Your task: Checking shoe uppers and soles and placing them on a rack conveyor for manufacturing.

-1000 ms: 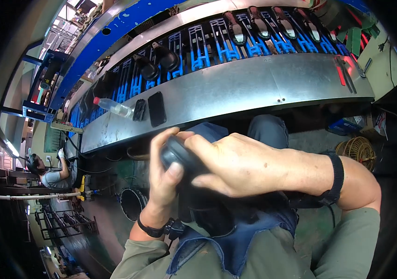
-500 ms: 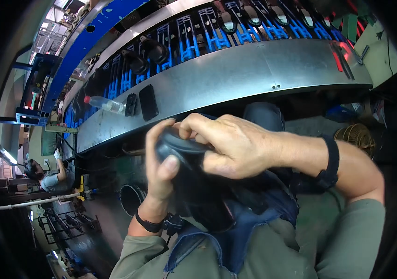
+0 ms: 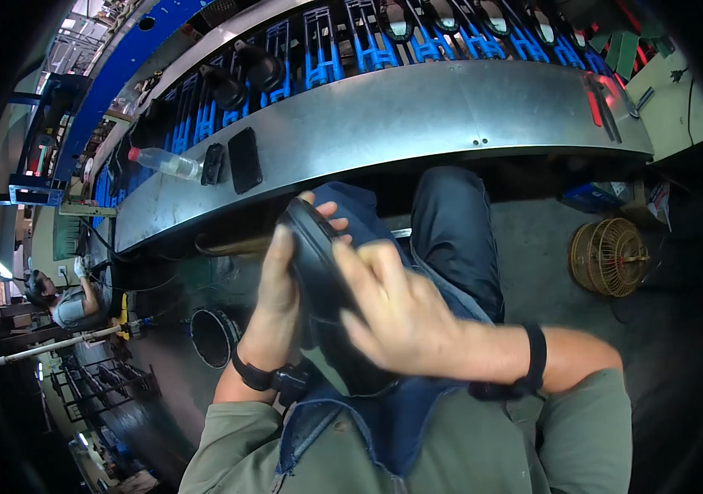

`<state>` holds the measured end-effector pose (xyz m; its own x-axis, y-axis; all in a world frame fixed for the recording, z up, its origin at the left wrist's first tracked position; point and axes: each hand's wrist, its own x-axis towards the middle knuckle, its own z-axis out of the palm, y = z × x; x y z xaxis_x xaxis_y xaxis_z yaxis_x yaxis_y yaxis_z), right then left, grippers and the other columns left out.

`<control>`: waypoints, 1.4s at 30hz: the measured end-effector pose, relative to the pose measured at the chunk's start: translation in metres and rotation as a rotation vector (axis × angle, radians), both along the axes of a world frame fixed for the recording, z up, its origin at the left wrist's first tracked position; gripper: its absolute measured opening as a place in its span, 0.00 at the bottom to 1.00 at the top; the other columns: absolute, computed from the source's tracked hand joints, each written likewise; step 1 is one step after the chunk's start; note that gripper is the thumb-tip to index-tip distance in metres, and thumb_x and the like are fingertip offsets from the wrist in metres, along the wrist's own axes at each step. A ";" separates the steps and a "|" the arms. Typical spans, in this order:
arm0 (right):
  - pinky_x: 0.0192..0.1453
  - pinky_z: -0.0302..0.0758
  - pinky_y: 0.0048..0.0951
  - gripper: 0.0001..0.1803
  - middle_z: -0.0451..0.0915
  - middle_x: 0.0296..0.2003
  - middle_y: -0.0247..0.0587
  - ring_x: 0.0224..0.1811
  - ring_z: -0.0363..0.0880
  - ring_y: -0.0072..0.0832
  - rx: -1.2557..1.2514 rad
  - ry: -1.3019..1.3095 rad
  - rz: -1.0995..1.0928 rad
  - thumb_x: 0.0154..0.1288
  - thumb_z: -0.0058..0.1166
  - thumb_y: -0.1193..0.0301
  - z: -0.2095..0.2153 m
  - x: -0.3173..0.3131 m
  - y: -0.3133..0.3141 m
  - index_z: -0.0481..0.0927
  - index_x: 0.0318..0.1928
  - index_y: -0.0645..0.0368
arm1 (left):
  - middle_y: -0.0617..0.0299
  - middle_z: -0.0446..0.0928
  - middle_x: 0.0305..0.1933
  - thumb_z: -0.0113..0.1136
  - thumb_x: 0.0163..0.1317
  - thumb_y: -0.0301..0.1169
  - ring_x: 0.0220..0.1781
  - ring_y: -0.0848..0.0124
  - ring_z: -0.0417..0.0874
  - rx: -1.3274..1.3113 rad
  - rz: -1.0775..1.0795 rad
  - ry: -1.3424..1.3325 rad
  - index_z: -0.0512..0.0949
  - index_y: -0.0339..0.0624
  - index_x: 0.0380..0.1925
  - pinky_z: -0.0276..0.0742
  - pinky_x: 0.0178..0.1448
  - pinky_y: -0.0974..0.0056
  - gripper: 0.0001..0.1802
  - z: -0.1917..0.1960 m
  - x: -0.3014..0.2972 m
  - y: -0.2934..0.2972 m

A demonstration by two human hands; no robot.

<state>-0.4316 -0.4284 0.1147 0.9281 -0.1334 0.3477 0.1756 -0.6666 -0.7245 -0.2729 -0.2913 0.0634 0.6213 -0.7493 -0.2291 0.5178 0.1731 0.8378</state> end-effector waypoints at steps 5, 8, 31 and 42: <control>0.62 0.77 0.48 0.42 0.68 0.63 0.64 0.65 0.70 0.57 -0.176 0.064 0.128 0.44 0.58 0.82 -0.034 -0.061 0.006 0.70 0.67 0.65 | 0.44 0.74 0.64 0.55 0.67 0.64 0.63 0.50 0.80 -0.104 -0.208 0.174 0.58 0.44 0.74 0.78 0.68 0.44 0.47 -0.060 0.005 0.011; 0.70 0.68 0.51 0.37 0.68 0.66 0.58 0.69 0.67 0.56 -0.316 -0.064 0.224 0.53 0.58 0.76 -0.039 -0.030 -0.007 0.74 0.68 0.45 | 0.49 0.84 0.49 0.45 0.74 0.61 0.45 0.60 0.89 0.100 -0.082 0.541 0.76 0.38 0.59 0.88 0.50 0.56 0.36 -0.047 0.004 -0.026; 0.41 0.70 0.32 0.07 0.75 0.28 0.31 0.34 0.73 0.29 -0.067 0.280 0.578 0.62 0.58 0.67 -0.037 0.012 -0.058 0.77 0.32 0.55 | 0.62 0.70 0.34 0.68 0.60 0.34 0.39 0.67 0.73 0.026 -0.978 -1.390 0.76 0.45 0.36 0.70 0.50 0.62 0.10 0.003 0.009 0.001; 0.51 0.68 0.39 0.17 0.75 0.41 0.35 0.45 0.73 0.38 0.278 0.140 0.363 0.54 0.72 0.62 -0.073 0.033 -0.101 0.83 0.40 0.54 | 0.63 0.76 0.43 0.72 0.47 0.31 0.47 0.63 0.75 -0.132 -0.653 -1.123 0.81 0.44 0.36 0.71 0.52 0.56 0.15 -0.022 0.048 -0.034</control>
<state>-0.3991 -0.5290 0.0421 0.9671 0.1381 0.2135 0.2497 -0.3573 -0.9000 -0.2244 -0.3257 0.0410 -0.0607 -0.9604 0.2720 -0.4296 0.2711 0.8613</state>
